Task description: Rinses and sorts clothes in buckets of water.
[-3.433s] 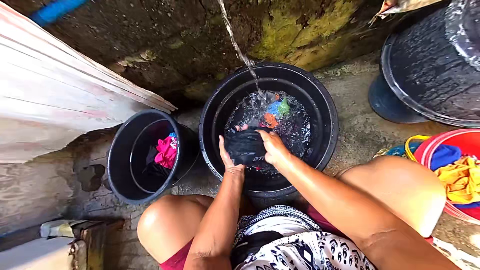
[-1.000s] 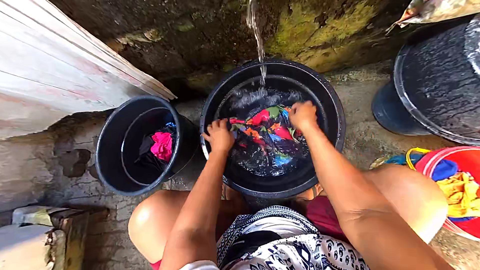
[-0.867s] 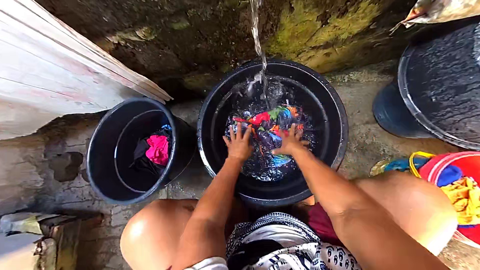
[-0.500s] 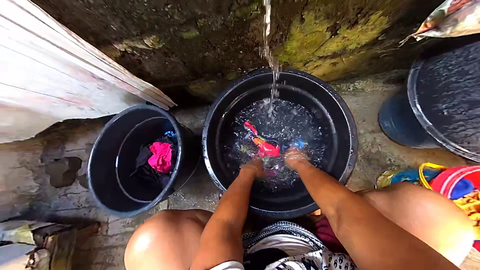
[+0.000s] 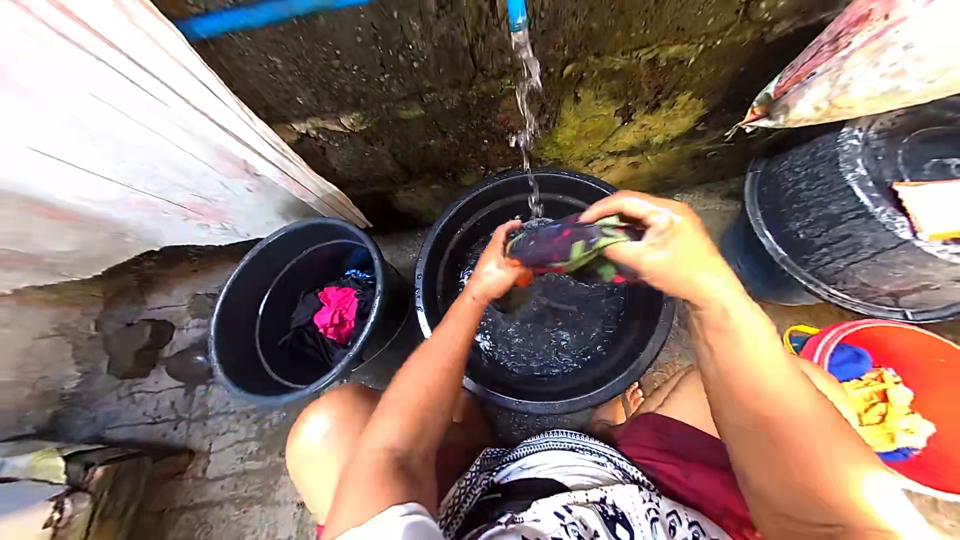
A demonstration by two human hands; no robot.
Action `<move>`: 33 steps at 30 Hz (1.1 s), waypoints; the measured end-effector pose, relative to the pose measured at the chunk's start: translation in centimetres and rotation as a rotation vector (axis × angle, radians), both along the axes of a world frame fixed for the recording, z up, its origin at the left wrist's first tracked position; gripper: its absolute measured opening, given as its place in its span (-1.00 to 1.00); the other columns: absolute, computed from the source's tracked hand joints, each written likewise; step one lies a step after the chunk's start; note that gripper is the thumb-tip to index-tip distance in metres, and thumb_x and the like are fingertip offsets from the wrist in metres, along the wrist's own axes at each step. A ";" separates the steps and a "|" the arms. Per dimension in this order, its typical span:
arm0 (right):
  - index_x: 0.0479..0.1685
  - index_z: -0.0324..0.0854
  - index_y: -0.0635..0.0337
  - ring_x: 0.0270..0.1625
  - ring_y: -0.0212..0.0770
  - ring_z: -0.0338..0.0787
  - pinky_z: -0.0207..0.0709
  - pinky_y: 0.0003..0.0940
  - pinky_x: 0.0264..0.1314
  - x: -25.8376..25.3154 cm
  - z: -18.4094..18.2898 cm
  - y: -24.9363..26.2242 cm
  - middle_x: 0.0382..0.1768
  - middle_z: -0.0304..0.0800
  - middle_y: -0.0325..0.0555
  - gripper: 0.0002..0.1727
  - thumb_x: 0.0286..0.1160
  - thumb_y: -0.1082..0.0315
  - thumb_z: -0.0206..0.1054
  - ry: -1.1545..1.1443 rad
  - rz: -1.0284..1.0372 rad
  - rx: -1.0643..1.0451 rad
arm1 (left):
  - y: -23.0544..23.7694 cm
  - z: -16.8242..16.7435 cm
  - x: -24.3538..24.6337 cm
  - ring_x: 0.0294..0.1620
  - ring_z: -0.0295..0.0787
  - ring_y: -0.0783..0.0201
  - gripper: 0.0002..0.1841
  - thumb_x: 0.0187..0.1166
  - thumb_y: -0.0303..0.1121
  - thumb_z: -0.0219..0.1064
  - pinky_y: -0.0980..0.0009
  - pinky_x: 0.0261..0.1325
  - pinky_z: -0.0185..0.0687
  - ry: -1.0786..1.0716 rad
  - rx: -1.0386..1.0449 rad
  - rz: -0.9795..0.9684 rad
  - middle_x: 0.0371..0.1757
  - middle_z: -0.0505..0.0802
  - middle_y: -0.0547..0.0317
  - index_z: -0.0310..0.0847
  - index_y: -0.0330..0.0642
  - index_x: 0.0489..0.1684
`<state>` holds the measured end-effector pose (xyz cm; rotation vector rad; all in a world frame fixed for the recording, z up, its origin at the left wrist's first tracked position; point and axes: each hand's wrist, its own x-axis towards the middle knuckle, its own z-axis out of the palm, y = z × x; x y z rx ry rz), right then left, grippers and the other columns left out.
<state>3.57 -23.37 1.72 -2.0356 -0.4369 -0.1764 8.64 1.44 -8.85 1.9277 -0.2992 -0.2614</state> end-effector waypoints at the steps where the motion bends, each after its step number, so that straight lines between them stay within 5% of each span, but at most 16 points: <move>1: 0.13 0.77 0.08 -0.02 -0.28 0.82 0.74 -0.16 0.06 -0.2 -1.2 -1.7 0.05 0.86 -0.13 -0.57 0.18 0.54 0.49 0.082 -0.091 0.017 | -0.1 2.1 0.5 0.29 0.77 -0.03 -0.08 0.22 -0.63 0.56 0.02 0.35 0.71 0.046 0.039 -0.011 0.41 0.68 -0.29 0.15 -0.28 0.72; 2: 0.26 0.70 0.15 -0.03 -0.10 0.82 0.73 0.00 0.01 -0.5 -2.7 -2.9 0.10 0.83 0.05 -0.50 0.21 0.56 0.52 0.223 -0.150 0.050 | -0.3 4.2 0.6 0.19 0.81 -0.04 -0.07 0.23 -0.59 0.58 -0.01 0.26 0.75 0.066 0.094 -0.034 0.31 0.73 -0.30 0.13 -0.26 0.72; 4: 0.64 0.38 0.12 0.26 0.17 0.71 0.68 0.17 0.13 -1.0 -6.2 -3.3 0.42 0.60 0.23 -0.34 0.50 0.39 0.44 0.636 -0.171 0.214 | -1.4 8.0 0.2 0.10 0.83 -0.02 0.00 0.17 -0.52 0.65 -0.01 0.19 0.77 0.001 0.241 -0.157 0.18 0.78 -0.26 0.08 -0.23 0.73; 6: 0.87 0.08 -0.13 0.58 0.42 0.44 0.50 0.53 0.24 -1.6 -9.3 -0.4 0.69 0.30 0.26 -0.27 0.77 -0.14 0.10 0.993 -0.222 0.540 | -3.3 10.5 -1.2 0.17 0.81 -0.06 0.01 0.14 -0.47 0.70 -0.11 0.27 0.73 -0.155 0.425 -0.342 0.18 0.81 -0.20 0.16 -0.22 0.73; 8: 0.82 0.12 -0.20 0.52 0.39 0.51 0.50 0.55 0.20 -2.1 -11.1 3.4 0.62 0.40 0.23 -0.12 0.63 -0.51 -0.18 1.209 -0.251 0.784 | -5.2 11.0 -2.6 0.32 0.71 -0.15 -0.07 0.11 -0.42 0.66 -0.24 0.33 0.62 -0.319 0.525 -0.514 0.26 0.77 -0.17 0.32 -0.18 0.67; 10: 0.56 0.31 0.01 0.19 0.28 0.73 0.65 0.36 -0.03 -2.7 -13.1 5.4 0.26 0.65 0.22 -0.23 0.74 -0.37 -0.34 1.253 -0.085 1.057 | -6.0 11.4 -3.7 0.30 0.71 -0.10 -0.20 0.08 -0.39 0.64 -0.20 0.31 0.62 -0.383 0.493 -0.614 0.20 0.80 -0.10 0.51 -0.11 0.54; 13: 0.27 0.48 0.15 0.03 0.19 0.84 0.76 0.29 0.01 -3.5 -14.4 5.7 -0.02 0.81 0.18 -0.24 0.73 -0.33 -0.32 1.119 0.062 1.451 | -4.9 11.7 -4.6 0.28 0.70 0.08 -0.27 0.10 -0.51 0.52 0.08 0.39 0.62 -0.244 0.132 -0.633 0.24 0.78 -0.09 0.55 -0.28 0.49; 15: 0.24 0.51 0.05 0.00 0.10 0.84 0.76 0.22 0.00 -2.6 -12.3 5.6 -0.05 0.81 0.08 -0.30 0.75 -0.33 -0.28 1.057 -0.053 1.489 | -3.1 10.1 -5.3 0.27 0.69 0.18 -0.18 0.22 -0.31 0.42 0.20 0.34 0.66 -0.121 -0.230 -0.441 0.39 0.69 -0.12 0.32 -0.36 0.64; 18: 0.23 0.47 0.06 0.02 -0.02 0.83 0.75 0.10 0.05 -1.2 -10.1 6.4 -0.02 0.78 -0.01 -0.64 0.80 0.10 -0.12 0.822 -0.230 1.422 | -2.0 5.5 -6.4 0.21 0.68 0.32 0.07 0.28 0.22 0.51 0.28 0.20 0.71 -0.056 -0.480 0.039 0.50 0.61 0.10 0.03 0.05 0.85; 20: 0.21 0.47 0.01 0.06 -0.17 0.82 0.76 -0.05 0.13 -1.0 -9.3 7.1 -0.02 0.78 -0.13 -0.74 0.71 0.19 0.03 0.628 -0.208 1.340 | -3.0 2.5 -6.8 -0.02 0.72 0.33 -0.22 0.50 0.15 0.36 0.29 -0.06 0.74 0.077 -0.628 0.334 0.26 0.72 0.15 0.20 0.12 0.73; 21: 0.20 0.54 0.00 0.08 -0.22 0.82 0.76 -0.10 0.18 -0.9 -8.8 7.4 -0.02 0.81 -0.19 -0.71 0.74 0.09 0.11 0.547 -0.180 1.278 | -3.4 1.7 -6.9 0.00 0.76 0.29 -0.39 0.67 0.15 0.19 0.24 0.00 0.76 0.189 -0.732 0.423 0.18 0.76 0.15 0.32 0.09 0.63; 23: 0.02 0.68 -0.02 -0.05 -0.35 0.84 0.78 -0.23 0.08 -1.1 -7.7 8.0 -0.17 0.84 -0.32 -0.67 0.77 -0.02 0.14 0.437 -0.186 1.056 | -3.6 1.1 -7.0 0.03 0.81 0.24 -0.33 0.72 0.36 -0.10 0.19 0.10 0.80 0.438 -0.896 0.484 0.05 0.84 0.14 0.50 0.01 0.40; 25: -0.13 0.76 0.09 -0.23 -0.37 0.83 0.78 -0.28 -0.11 -1.5 -7.6 8.4 -0.29 0.85 -0.29 -0.78 0.62 0.15 0.33 0.335 -0.186 0.791 | -3.4 0.7 -7.1 -0.06 0.84 0.28 -0.20 0.63 0.50 -0.23 0.26 -0.03 0.81 0.626 -0.941 0.414 -0.06 0.88 0.18 0.63 0.02 0.22; 27: -0.23 0.78 0.29 -0.25 -0.31 0.78 0.73 -0.25 -0.13 -2.0 -7.9 8.9 -0.28 0.81 -0.12 -0.80 0.48 0.29 0.44 0.163 -0.147 0.498 | -2.6 0.4 -7.1 -0.22 0.82 0.38 -0.28 0.66 0.46 -0.21 0.40 -0.20 0.78 0.747 -0.943 0.277 -0.20 0.87 0.27 0.68 0.08 0.06; 30: -0.55 0.75 0.25 -0.20 -0.09 0.80 0.68 -0.03 -0.18 -3.9 -8.3 10.6 -0.31 0.79 0.00 -0.78 0.23 0.27 0.52 -0.069 -0.086 0.160 | -1.4 1.0 -6.4 -0.44 0.76 0.47 -0.54 0.80 0.06 -0.12 0.49 -0.41 0.70 0.916 -0.895 0.200 -0.44 0.82 0.35 0.67 0.11 -0.27; 33: -0.68 0.68 0.09 -0.27 0.03 0.82 0.62 0.01 -0.45 -6.5 -9.0 12.6 -0.42 0.79 -0.06 -0.74 0.17 0.14 0.49 -0.299 -0.034 -0.117 | 0.3 0.8 -4.3 -0.41 0.69 0.56 -0.71 0.72 -0.28 -0.04 0.59 -0.31 0.65 0.836 -0.448 -0.055 -0.45 0.75 0.42 0.59 0.03 -0.36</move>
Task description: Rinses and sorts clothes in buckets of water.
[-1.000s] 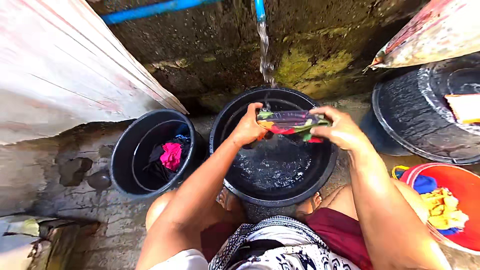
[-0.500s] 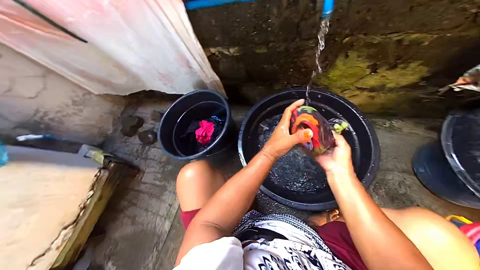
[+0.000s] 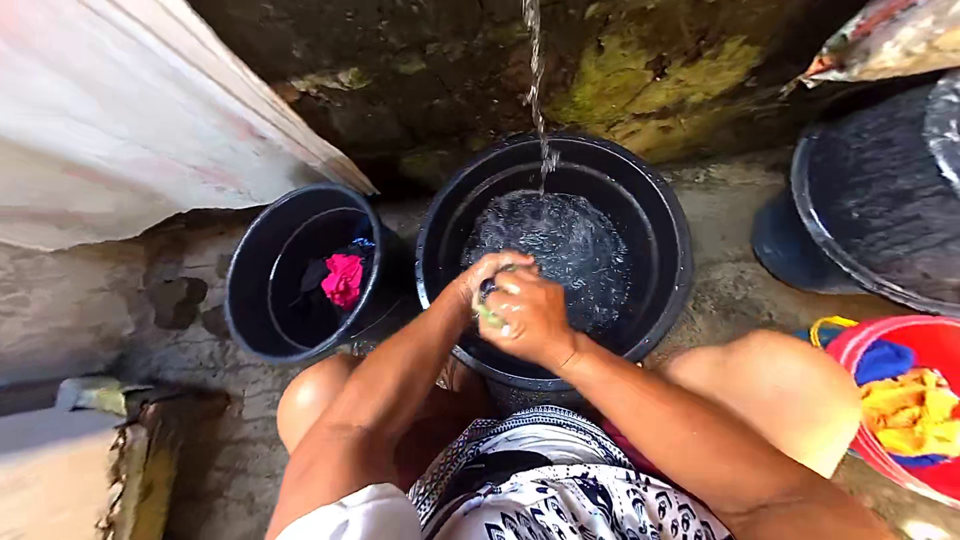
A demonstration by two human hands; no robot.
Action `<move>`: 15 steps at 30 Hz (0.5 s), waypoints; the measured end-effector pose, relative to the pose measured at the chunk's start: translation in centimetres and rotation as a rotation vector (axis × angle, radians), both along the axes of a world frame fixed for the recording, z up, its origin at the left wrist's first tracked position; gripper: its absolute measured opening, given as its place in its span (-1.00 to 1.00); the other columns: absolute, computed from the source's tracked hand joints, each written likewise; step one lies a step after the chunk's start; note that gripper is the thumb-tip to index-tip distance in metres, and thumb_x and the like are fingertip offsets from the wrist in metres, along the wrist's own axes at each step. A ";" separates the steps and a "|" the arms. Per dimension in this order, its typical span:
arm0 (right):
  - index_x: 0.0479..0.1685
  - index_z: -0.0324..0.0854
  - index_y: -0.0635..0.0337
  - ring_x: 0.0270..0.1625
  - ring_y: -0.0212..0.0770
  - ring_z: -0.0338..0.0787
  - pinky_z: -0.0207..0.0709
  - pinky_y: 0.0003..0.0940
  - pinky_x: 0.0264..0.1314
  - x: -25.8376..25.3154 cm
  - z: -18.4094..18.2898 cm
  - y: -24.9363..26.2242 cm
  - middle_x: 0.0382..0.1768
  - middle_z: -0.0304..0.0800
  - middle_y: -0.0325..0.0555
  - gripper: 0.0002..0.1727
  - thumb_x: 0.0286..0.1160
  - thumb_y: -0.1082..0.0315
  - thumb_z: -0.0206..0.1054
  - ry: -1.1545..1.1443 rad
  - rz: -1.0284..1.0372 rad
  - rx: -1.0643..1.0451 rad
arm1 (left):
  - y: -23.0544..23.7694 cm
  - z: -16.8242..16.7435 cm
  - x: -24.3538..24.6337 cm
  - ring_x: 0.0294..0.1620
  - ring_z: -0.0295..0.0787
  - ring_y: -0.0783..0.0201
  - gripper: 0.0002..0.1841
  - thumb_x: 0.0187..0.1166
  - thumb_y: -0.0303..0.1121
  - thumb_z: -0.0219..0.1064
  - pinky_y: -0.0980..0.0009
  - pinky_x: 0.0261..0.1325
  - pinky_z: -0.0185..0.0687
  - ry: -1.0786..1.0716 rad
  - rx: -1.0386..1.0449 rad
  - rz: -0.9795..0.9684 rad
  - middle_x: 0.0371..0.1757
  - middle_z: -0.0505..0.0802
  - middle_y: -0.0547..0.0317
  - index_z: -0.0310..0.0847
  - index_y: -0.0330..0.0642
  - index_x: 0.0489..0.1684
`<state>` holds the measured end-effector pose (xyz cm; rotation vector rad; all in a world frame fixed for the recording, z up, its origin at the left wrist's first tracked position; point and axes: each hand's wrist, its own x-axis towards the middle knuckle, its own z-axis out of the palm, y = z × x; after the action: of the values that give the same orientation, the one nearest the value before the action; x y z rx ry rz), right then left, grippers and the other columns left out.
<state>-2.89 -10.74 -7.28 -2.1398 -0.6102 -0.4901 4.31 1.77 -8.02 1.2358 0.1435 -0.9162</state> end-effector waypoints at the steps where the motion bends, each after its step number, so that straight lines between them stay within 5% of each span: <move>1: -0.66 0.68 0.07 -0.33 0.03 0.80 0.57 -0.02 -0.52 -0.7 -0.6 0.6 -0.45 0.76 -0.07 -0.74 0.19 0.13 0.48 -0.048 0.013 -0.047 | 0.4 -0.3 1.0 -0.36 0.68 0.57 -0.74 0.61 -0.31 0.00 0.56 -0.21 0.64 -0.095 0.097 -0.201 -0.44 0.76 0.46 0.61 0.04 -0.42; 3: -0.59 0.72 0.06 -0.35 0.06 0.81 0.58 0.00 -0.54 -2.2 -2.0 1.5 -0.42 0.78 -0.05 -0.76 0.23 0.12 0.48 -0.091 0.045 -0.115 | 0.1 0.0 1.6 -0.33 0.67 0.53 -0.82 0.47 -0.33 0.12 0.47 -0.15 0.62 -0.239 0.301 -0.504 -0.44 0.74 0.44 0.63 -0.03 -0.46; 6: -0.43 0.81 0.02 -0.26 0.13 0.84 0.64 0.08 -0.46 -4.4 -3.8 2.6 -0.26 0.85 -0.01 -0.87 0.27 0.19 0.50 -0.067 0.106 -0.208 | -1.5 0.0 0.9 -0.36 0.60 0.38 -0.75 0.65 -0.33 0.17 0.30 -0.13 0.56 -0.383 0.601 -0.894 -0.42 0.70 0.21 0.69 -0.27 -0.32; 9: -0.13 0.88 0.07 -0.04 0.21 0.88 0.74 0.23 -0.14 -5.9 -4.9 3.2 -0.04 0.90 0.09 -0.84 0.47 0.26 0.43 0.099 0.282 -0.282 | -2.2 -0.7 -0.6 -0.01 0.73 -0.18 -0.56 0.79 -0.15 0.17 -0.23 0.17 0.53 -0.416 0.933 -1.113 -0.14 0.79 -0.30 0.72 -0.45 -0.16; 11: -0.16 0.88 0.07 0.05 0.12 0.87 0.75 0.17 -0.02 -5.4 -6.0 2.6 0.00 0.90 0.00 -0.86 0.46 0.27 0.46 0.066 0.342 -0.275 | -1.0 -0.9 -1.4 0.22 0.74 -0.33 -0.51 0.77 -0.08 0.19 -0.38 0.35 0.48 -0.461 1.077 -0.935 0.04 0.81 -0.42 0.73 -0.46 0.00; 12: -0.18 0.87 0.05 0.13 0.10 0.83 0.71 0.15 0.08 -4.4 -5.9 1.9 0.05 0.88 -0.05 -0.87 0.45 0.24 0.49 0.061 0.369 -0.256 | 0.5 -0.3 -1.2 0.17 0.79 -0.27 -0.53 0.74 -0.07 0.23 -0.36 0.32 0.53 -0.519 1.098 -0.764 0.02 0.84 -0.36 0.76 -0.41 0.02; 15: 0.01 0.85 0.09 0.41 0.18 0.67 0.54 0.20 0.39 -1.1 -1.9 -2.4 0.37 0.71 0.08 -0.75 0.44 0.21 0.52 0.236 0.312 -0.151 | 6.2 5.5 0.6 -0.09 0.82 0.24 -0.63 0.69 -0.17 0.23 0.10 0.05 0.76 -0.628 0.962 -0.270 -0.08 0.88 0.03 0.70 -0.35 0.10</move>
<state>-4.04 -13.15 -9.18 -2.1491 -0.8477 -0.0204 4.91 7.99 -2.55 2.4304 -0.1097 -0.6353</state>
